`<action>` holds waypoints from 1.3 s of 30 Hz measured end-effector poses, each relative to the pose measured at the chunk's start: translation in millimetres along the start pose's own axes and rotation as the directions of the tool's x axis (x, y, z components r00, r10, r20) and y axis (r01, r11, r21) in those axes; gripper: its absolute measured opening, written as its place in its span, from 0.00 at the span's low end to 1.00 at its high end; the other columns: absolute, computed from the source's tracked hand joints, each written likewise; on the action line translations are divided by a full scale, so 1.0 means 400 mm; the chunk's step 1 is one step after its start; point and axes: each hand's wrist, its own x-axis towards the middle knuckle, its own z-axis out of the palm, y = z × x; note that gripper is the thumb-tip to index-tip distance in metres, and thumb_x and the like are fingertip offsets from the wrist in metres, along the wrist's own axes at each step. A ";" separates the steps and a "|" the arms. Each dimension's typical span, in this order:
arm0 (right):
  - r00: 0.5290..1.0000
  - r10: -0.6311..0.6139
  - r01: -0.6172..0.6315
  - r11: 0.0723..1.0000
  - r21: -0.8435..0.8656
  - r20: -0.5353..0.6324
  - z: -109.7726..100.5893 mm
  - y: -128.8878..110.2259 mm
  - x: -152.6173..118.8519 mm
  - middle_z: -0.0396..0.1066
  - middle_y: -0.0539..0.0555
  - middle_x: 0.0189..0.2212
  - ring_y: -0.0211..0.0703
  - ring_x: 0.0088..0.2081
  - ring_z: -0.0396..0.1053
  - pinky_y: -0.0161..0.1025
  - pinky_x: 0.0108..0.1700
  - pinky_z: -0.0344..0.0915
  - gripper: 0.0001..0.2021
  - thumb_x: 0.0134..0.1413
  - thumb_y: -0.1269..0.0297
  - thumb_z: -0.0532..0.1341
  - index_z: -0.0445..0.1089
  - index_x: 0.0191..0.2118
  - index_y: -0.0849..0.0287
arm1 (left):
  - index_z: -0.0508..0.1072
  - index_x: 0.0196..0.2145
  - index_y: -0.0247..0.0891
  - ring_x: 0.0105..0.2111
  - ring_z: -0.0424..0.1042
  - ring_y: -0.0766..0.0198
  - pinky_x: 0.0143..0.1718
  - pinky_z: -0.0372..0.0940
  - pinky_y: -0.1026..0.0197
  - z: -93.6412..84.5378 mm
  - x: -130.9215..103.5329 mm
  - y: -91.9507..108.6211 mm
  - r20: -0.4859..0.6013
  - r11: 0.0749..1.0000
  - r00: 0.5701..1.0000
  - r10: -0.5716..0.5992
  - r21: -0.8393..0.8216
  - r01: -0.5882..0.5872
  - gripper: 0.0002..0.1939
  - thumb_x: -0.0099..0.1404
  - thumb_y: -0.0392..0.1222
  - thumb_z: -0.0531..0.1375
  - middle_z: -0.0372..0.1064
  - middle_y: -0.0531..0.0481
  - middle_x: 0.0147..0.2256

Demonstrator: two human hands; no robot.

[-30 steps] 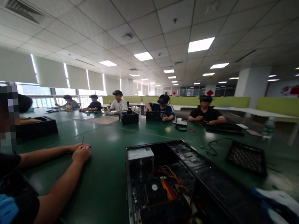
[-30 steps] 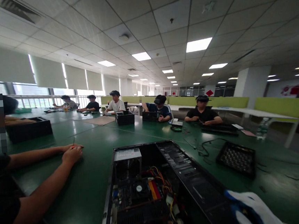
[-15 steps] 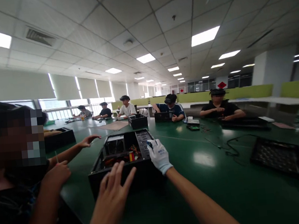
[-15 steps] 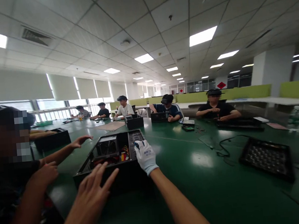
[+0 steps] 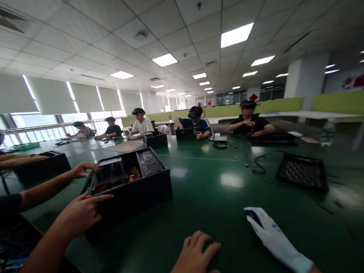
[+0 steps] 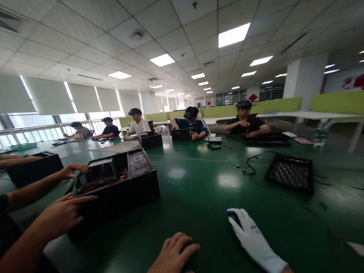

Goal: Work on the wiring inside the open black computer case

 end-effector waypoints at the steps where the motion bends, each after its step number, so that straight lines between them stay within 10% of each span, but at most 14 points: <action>1: 0.998 0.040 -0.039 0.999 -0.036 0.038 -0.026 0.036 -0.028 0.68 0.64 0.57 0.65 0.58 0.67 0.61 0.58 0.67 0.24 0.53 0.55 0.56 0.70 0.55 0.54 | 0.56 0.67 0.57 0.65 0.55 0.49 0.64 0.54 0.42 0.003 0.042 0.013 -0.028 0.999 0.999 0.038 -0.013 -0.038 0.31 0.70 0.53 0.61 0.58 0.49 0.64; 9: 0.990 0.121 -0.111 0.985 -0.130 0.076 -0.072 0.063 -0.070 0.71 0.62 0.58 0.61 0.59 0.68 0.56 0.59 0.67 0.25 0.55 0.55 0.53 0.72 0.56 0.54 | 0.61 0.64 0.49 0.58 0.61 0.52 0.60 0.57 0.47 0.071 0.318 0.090 -0.103 0.996 0.991 0.084 -0.008 -0.085 0.23 0.75 0.52 0.55 0.64 0.47 0.59; 18: 0.989 0.003 0.008 0.997 -0.077 0.145 -0.032 0.083 0.034 0.74 0.59 0.55 0.60 0.58 0.70 0.51 0.58 0.69 0.24 0.50 0.59 0.56 0.75 0.53 0.51 | 0.69 0.55 0.48 0.58 0.62 0.53 0.58 0.59 0.46 0.087 0.334 0.056 -0.016 0.997 0.998 0.066 -0.025 -0.066 0.15 0.73 0.47 0.56 0.66 0.50 0.59; 30: 0.985 0.129 -0.136 0.989 0.053 0.115 0.004 0.067 0.055 0.72 0.64 0.57 0.56 0.58 0.70 0.54 0.60 0.67 0.24 0.62 0.60 0.51 0.68 0.60 0.59 | 0.70 0.55 0.50 0.60 0.62 0.54 0.58 0.62 0.47 0.071 0.317 0.059 0.008 0.993 0.995 0.102 -0.063 -0.101 0.16 0.72 0.48 0.59 0.64 0.51 0.62; 39: 0.987 0.161 -0.152 0.938 0.311 -0.004 -0.125 -0.035 0.034 0.76 0.55 0.39 0.45 0.40 0.74 0.44 0.47 0.71 0.18 0.63 0.60 0.51 0.70 0.52 0.59 | 0.74 0.49 0.44 0.57 0.65 0.60 0.59 0.61 0.52 0.090 0.319 0.047 -0.151 0.982 0.978 0.142 -0.106 -0.158 0.13 0.75 0.37 0.52 0.69 0.51 0.56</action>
